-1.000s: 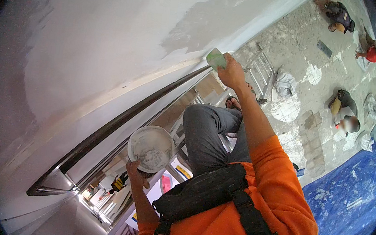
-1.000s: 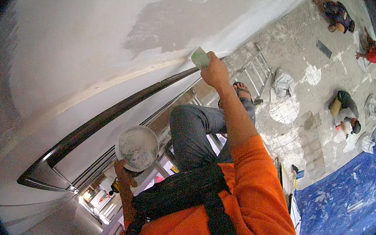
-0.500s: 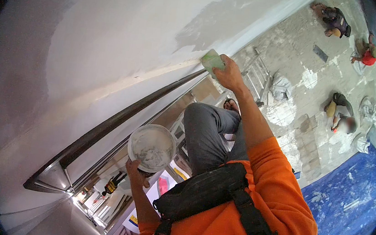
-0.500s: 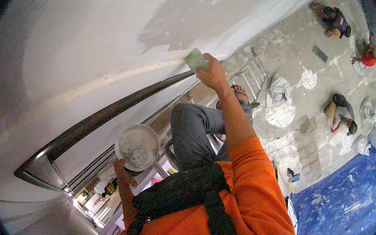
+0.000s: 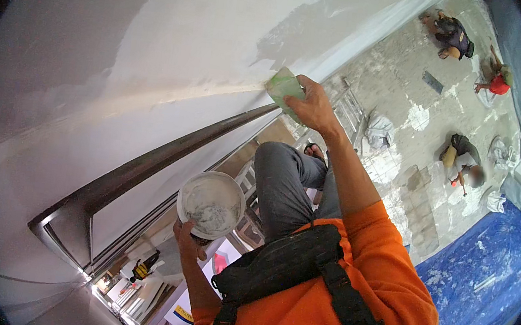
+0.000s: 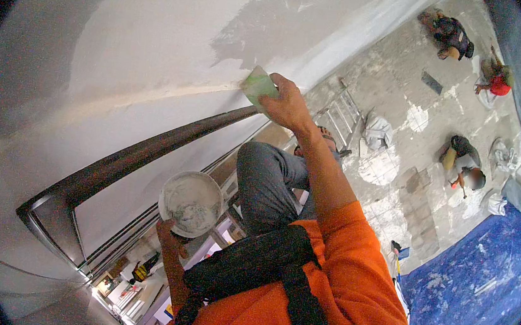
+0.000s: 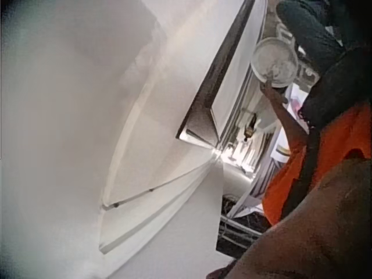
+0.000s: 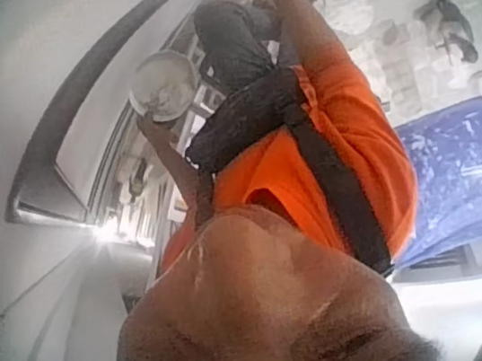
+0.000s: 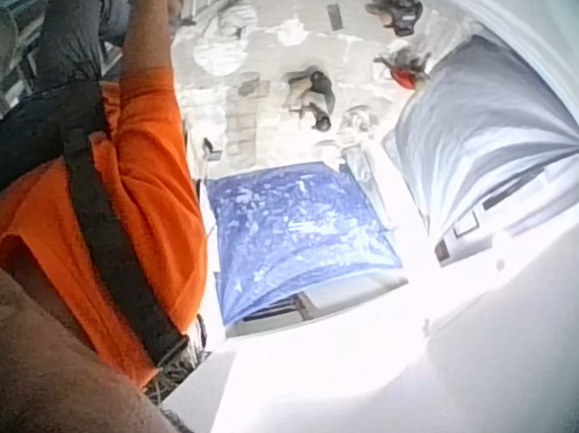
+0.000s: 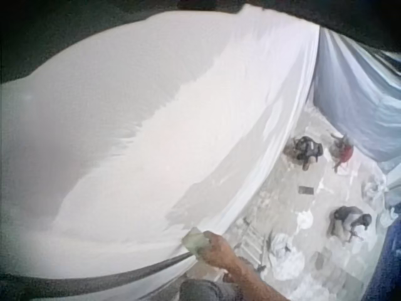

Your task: The person applies a white filling compound to a wall seam using a green plastic spreader held in their right hand, while holding a small white bucket of the compound in their left hand.

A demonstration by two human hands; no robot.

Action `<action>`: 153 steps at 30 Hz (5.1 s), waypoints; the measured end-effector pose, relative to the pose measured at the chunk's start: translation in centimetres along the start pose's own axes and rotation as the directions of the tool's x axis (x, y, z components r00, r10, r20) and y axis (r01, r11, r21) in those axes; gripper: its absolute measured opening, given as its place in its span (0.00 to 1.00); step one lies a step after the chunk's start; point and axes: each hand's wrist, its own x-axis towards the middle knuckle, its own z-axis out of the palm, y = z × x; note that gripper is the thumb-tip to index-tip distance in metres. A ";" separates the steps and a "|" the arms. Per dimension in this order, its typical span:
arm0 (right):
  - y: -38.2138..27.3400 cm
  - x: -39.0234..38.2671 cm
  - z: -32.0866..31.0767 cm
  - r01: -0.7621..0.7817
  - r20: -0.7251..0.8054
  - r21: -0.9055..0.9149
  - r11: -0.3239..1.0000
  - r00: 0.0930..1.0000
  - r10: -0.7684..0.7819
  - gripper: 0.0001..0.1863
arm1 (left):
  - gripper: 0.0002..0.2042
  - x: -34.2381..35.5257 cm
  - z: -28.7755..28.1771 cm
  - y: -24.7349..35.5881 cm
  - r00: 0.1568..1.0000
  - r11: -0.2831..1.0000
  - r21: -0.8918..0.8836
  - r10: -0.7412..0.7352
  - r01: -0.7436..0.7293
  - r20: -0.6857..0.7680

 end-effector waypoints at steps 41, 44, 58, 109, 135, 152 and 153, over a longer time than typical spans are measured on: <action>11.1 4.7 -0.1 -0.236 -0.082 -0.232 0.944 0.971 0.223 0.19 | 0.26 -1.7 2.8 2.8 1.000 0.999 0.049 0.000 0.000 0.015; 9.7 4.7 0.3 -0.258 -0.076 -0.190 0.947 0.966 0.247 0.21 | 0.26 -1.4 1.2 1.7 1.000 0.998 0.066 0.002 0.000 -0.019; 4.9 0.9 -0.8 -0.224 0.029 0.086 0.971 0.975 0.222 0.24 | 0.28 0.8 -4.0 -1.0 0.994 0.848 0.521 0.110 -0.094 0.000; 4.0 0.8 0.4 0.089 0.102 -0.613 0.785 0.994 -0.033 0.15 | 0.36 -2.1 3.8 3.7 0.991 0.993 0.045 -0.104 0.108 -0.083; -8.0 -3.4 -4.1 0.258 0.043 -0.050 0.965 0.966 -0.256 0.13 | 0.29 -1.4 1.7 2.3 0.999 1.000 0.018 -0.020 0.020 0.032; -0.6 -5.5 1.6 -0.003 -0.072 0.099 0.995 0.997 0.010 0.16 | 0.27 -1.5 2.9 2.8 0.999 0.996 0.079 0.049 -0.051 0.024; -1.2 -5.5 1.5 0.005 -0.096 0.007 1.000 0.995 -0.005 0.16 | 0.28 -1.4 2.6 2.6 0.997 0.991 0.107 0.079 -0.078 -0.011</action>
